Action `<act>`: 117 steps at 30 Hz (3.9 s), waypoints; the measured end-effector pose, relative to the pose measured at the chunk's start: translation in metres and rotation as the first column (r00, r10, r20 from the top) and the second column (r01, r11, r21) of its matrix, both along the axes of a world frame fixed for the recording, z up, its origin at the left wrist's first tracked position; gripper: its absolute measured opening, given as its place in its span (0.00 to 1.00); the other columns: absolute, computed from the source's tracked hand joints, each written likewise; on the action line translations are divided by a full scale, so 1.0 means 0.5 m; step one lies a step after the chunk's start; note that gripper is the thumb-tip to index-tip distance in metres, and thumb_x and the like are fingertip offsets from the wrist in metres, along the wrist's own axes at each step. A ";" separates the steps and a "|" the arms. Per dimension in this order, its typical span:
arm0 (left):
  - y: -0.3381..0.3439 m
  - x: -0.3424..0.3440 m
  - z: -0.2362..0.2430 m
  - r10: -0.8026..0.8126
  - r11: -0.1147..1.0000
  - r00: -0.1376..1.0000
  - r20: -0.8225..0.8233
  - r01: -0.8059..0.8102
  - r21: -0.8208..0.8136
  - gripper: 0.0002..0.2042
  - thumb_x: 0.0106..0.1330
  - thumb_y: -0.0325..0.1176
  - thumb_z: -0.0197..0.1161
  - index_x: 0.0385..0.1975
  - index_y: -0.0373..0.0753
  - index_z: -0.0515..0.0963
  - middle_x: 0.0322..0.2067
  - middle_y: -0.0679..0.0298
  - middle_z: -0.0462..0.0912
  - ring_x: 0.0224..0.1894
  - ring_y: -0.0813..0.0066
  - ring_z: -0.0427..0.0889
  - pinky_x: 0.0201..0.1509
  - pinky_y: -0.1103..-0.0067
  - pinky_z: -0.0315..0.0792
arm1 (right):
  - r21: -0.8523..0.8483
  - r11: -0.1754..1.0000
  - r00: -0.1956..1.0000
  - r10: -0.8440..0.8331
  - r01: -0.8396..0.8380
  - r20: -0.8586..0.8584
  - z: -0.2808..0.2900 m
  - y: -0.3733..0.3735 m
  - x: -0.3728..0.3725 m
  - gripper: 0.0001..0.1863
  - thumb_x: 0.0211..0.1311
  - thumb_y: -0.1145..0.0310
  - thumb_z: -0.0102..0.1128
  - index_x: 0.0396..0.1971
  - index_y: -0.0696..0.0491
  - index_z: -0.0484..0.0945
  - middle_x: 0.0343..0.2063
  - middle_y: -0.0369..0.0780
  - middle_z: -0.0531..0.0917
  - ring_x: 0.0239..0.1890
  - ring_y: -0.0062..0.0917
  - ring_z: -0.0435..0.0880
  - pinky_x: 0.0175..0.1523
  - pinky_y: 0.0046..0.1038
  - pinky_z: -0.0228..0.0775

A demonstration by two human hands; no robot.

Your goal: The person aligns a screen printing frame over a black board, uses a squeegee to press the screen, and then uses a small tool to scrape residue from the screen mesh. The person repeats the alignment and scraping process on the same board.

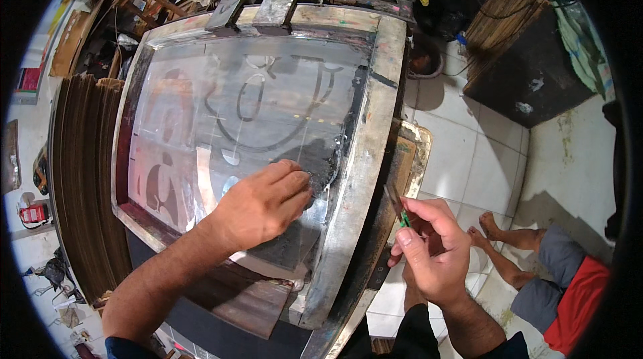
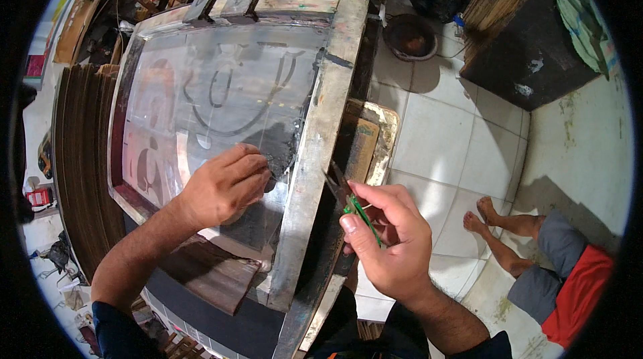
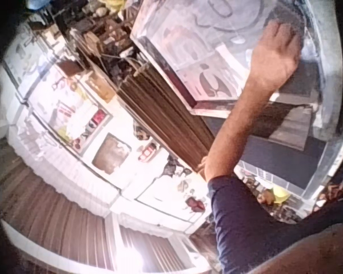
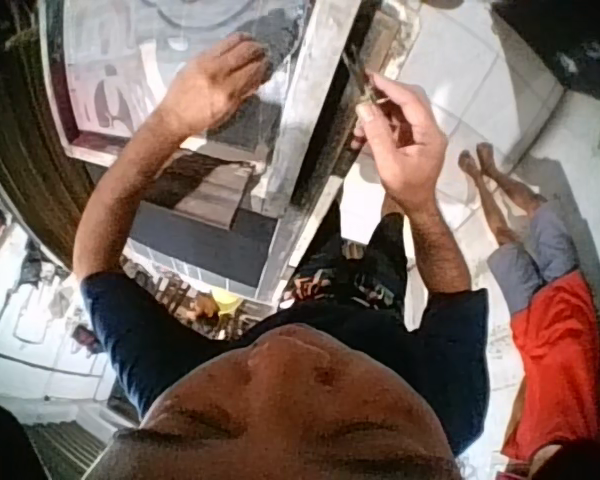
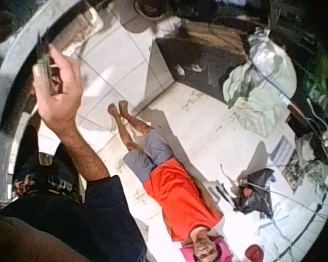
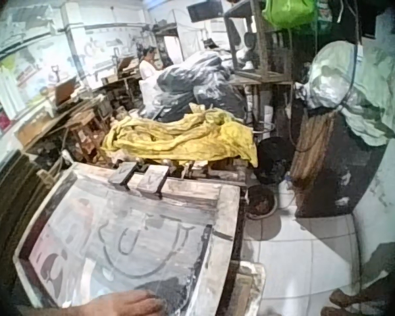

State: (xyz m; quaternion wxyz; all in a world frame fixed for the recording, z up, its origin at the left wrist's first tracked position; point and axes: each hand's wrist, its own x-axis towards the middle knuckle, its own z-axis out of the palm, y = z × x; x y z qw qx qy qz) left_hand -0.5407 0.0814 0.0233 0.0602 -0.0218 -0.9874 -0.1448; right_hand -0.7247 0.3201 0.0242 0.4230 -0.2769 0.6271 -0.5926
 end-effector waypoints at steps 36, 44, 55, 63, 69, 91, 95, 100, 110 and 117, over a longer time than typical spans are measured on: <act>-0.019 0.005 -0.030 -0.041 0.999 0.989 0.143 0.043 -0.011 0.12 0.68 0.29 0.60 0.48 0.32 0.72 0.45 0.55 0.77 0.48 0.58 0.78 0.55 0.69 0.76 | 0.291 0.878 0.496 0.459 -0.380 -0.737 0.079 -0.157 0.023 0.16 0.60 0.76 0.71 0.47 0.65 0.84 0.39 0.46 0.76 0.32 0.38 0.86 0.36 0.36 0.80; -0.019 0.007 -0.035 -0.033 0.999 0.994 0.108 0.035 -0.011 0.14 0.67 0.28 0.65 0.48 0.32 0.72 0.45 0.55 0.76 0.48 0.57 0.78 0.55 0.69 0.77 | 0.328 0.860 0.461 0.491 -0.392 -0.739 0.074 -0.166 0.027 0.14 0.60 0.76 0.70 0.45 0.64 0.84 0.38 0.46 0.75 0.31 0.40 0.85 0.35 0.38 0.79; -0.019 0.008 -0.041 -0.022 0.999 0.996 0.082 0.019 0.034 0.17 0.64 0.27 0.68 0.48 0.32 0.72 0.45 0.54 0.76 0.48 0.56 0.77 0.55 0.67 0.76 | 0.270 0.860 0.450 0.465 -0.432 -0.762 0.068 -0.178 0.025 0.05 0.56 0.83 0.62 0.24 0.65 0.75 0.35 0.50 0.72 0.29 0.37 0.84 0.35 0.40 0.81; 0.000 0.005 -0.047 0.102 0.981 0.994 0.027 -0.105 0.162 0.19 0.59 0.21 0.71 0.48 0.33 0.72 0.45 0.54 0.76 0.47 0.52 0.77 0.54 0.64 0.75 | 0.235 0.883 0.459 0.420 -0.407 -0.783 0.062 -0.181 0.028 0.04 0.54 0.82 0.63 0.24 0.65 0.76 0.35 0.52 0.73 0.27 0.41 0.85 0.34 0.40 0.81; 0.004 0.014 -0.031 0.174 0.949 0.982 -0.066 -0.150 0.276 0.16 0.63 0.25 0.69 0.49 0.34 0.76 0.45 0.55 0.77 0.47 0.54 0.77 0.54 0.64 0.74 | 0.282 0.875 0.441 0.449 -0.393 -0.777 0.067 -0.182 0.025 0.04 0.54 0.81 0.63 0.25 0.65 0.77 0.35 0.52 0.74 0.27 0.41 0.86 0.33 0.40 0.82; 0.010 0.001 -0.045 0.100 0.978 0.995 -0.010 -0.096 0.184 0.13 0.64 0.24 0.66 0.47 0.31 0.75 0.42 0.54 0.75 0.45 0.54 0.75 0.54 0.65 0.74 | 0.342 0.835 0.450 0.527 -0.430 -0.721 0.059 -0.205 0.000 0.07 0.55 0.78 0.70 0.33 0.63 0.85 0.36 0.50 0.78 0.32 0.46 0.86 0.38 0.41 0.81; 0.009 0.000 -0.040 0.109 0.973 0.994 0.028 -0.113 0.202 0.13 0.63 0.23 0.67 0.46 0.31 0.75 0.41 0.53 0.75 0.44 0.53 0.75 0.53 0.65 0.73 | 0.354 0.805 0.452 0.569 -0.476 -0.686 0.053 -0.216 -0.020 0.07 0.54 0.77 0.70 0.33 0.62 0.86 0.35 0.51 0.80 0.32 0.47 0.86 0.40 0.42 0.81; 0.004 -0.005 -0.030 0.103 0.968 0.992 0.069 -0.116 0.222 0.12 0.64 0.23 0.66 0.45 0.30 0.75 0.41 0.52 0.75 0.44 0.52 0.75 0.54 0.64 0.72 | 0.331 0.729 0.449 0.648 -0.600 -0.615 0.057 -0.226 -0.050 0.09 0.55 0.76 0.69 0.37 0.61 0.88 0.34 0.51 0.82 0.32 0.46 0.85 0.40 0.40 0.80; 0.015 0.013 -0.024 0.206 0.918 0.978 -0.018 -0.187 0.349 0.14 0.63 0.23 0.71 0.48 0.32 0.78 0.44 0.53 0.79 0.47 0.53 0.79 0.53 0.65 0.76 | 0.231 0.914 0.563 0.389 -0.333 -0.729 0.117 -0.173 -0.070 0.15 0.61 0.71 0.71 0.48 0.56 0.86 0.37 0.45 0.82 0.32 0.42 0.84 0.40 0.37 0.76; 0.020 0.002 -0.038 0.201 0.915 0.974 -0.100 -0.151 0.374 0.14 0.58 0.22 0.76 0.43 0.34 0.81 0.41 0.56 0.81 0.43 0.55 0.81 0.46 0.65 0.77 | 0.213 0.919 0.459 0.354 -0.331 -0.815 0.088 -0.180 -0.062 0.14 0.64 0.73 0.67 0.50 0.56 0.82 0.42 0.45 0.80 0.40 0.44 0.84 0.45 0.41 0.75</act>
